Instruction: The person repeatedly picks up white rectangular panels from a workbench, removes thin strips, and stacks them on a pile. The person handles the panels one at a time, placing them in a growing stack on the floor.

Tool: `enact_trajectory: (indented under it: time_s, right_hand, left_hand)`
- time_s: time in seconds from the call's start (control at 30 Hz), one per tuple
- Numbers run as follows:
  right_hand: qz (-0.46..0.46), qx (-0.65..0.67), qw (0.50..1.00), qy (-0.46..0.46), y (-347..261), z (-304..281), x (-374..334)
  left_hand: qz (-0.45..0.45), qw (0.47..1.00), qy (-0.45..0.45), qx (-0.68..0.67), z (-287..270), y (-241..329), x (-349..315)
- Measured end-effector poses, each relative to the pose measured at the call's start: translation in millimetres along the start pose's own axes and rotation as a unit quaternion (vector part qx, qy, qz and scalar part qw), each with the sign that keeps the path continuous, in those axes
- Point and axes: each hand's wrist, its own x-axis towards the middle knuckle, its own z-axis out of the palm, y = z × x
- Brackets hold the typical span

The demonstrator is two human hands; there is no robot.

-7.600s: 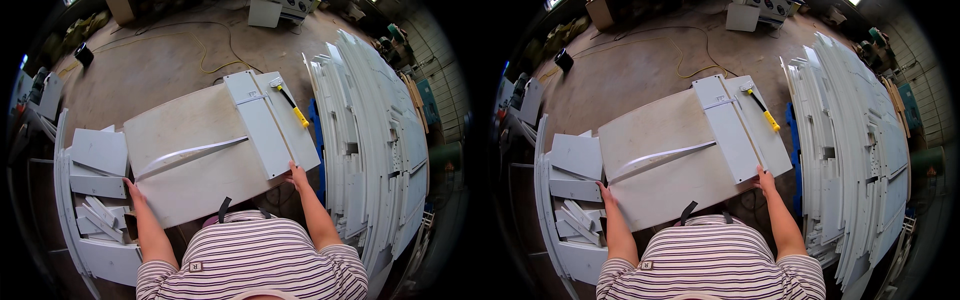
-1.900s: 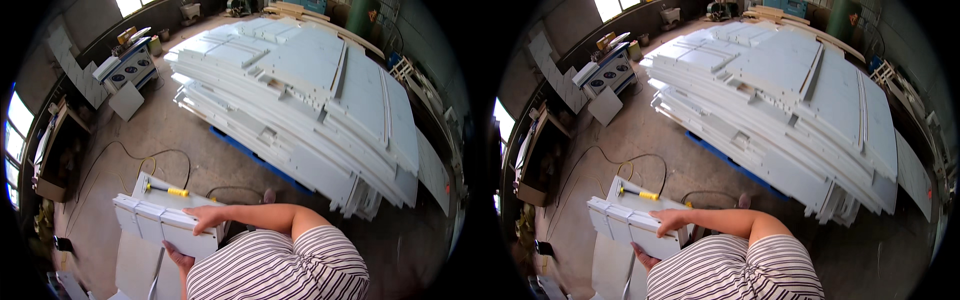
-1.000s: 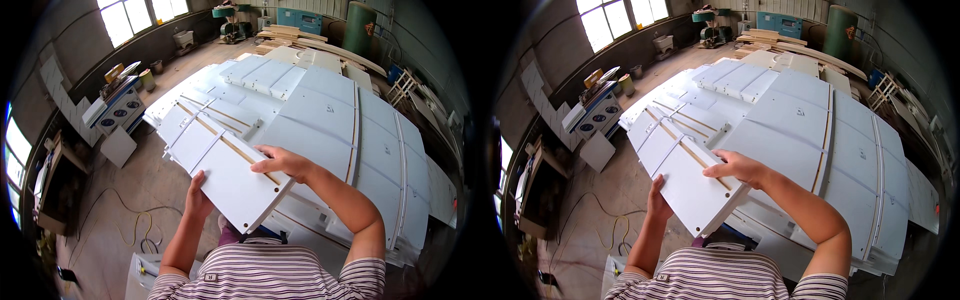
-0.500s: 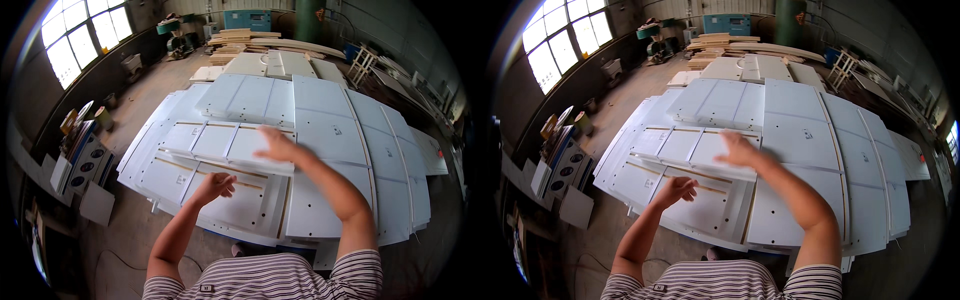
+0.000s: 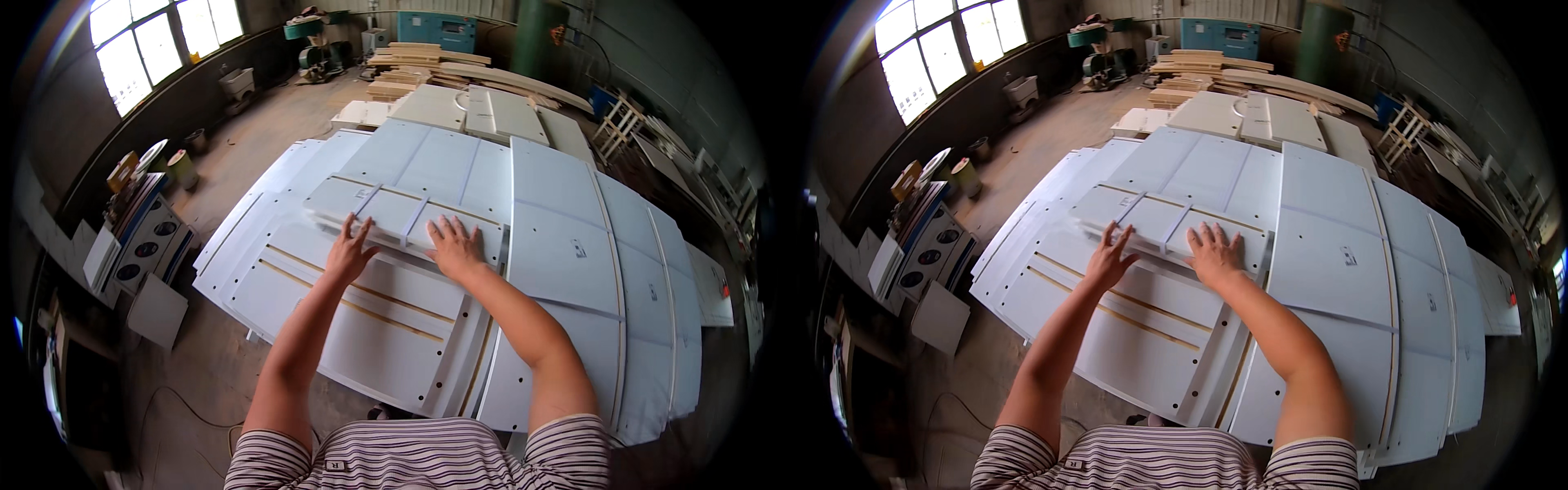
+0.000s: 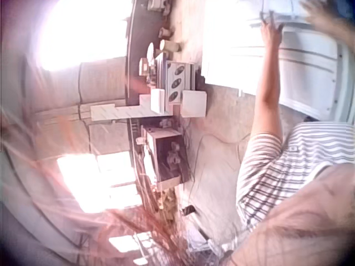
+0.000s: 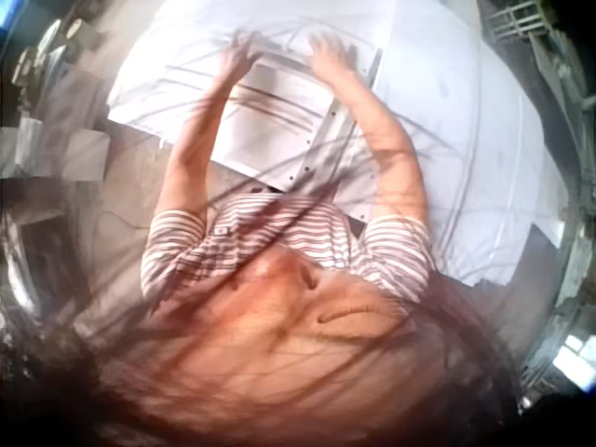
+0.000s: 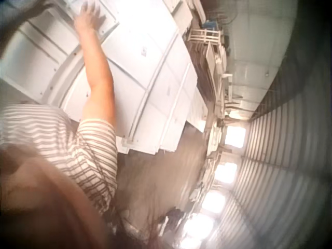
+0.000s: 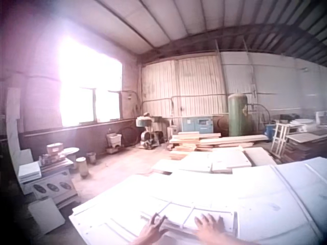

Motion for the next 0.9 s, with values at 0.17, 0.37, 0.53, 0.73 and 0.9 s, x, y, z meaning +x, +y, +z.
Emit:
enact_trajectory:
  time_s: [0.17,0.37,0.53,0.73,0.9]
  right_hand:
    - [-0.008,0.129,0.989,-0.076,53,4,36]
    - [0.170,0.136,0.974,-0.062,65,9,52]
    - [0.248,0.107,0.963,0.004,90,21,62]
    - [0.225,0.076,0.971,-0.019,67,-2,74]
    - [0.217,0.085,0.968,-0.087,69,-21,57]
  left_hand:
    - [-0.046,0.997,-0.054,0.028,-5,23,16]
    - [-0.296,0.860,-0.004,-0.417,31,37,6]
    - [-0.383,0.553,-0.180,-0.717,42,88,11]
    - [-0.417,0.468,-0.237,-0.742,62,90,19]
    - [-0.383,0.434,-0.219,-0.785,49,96,10]
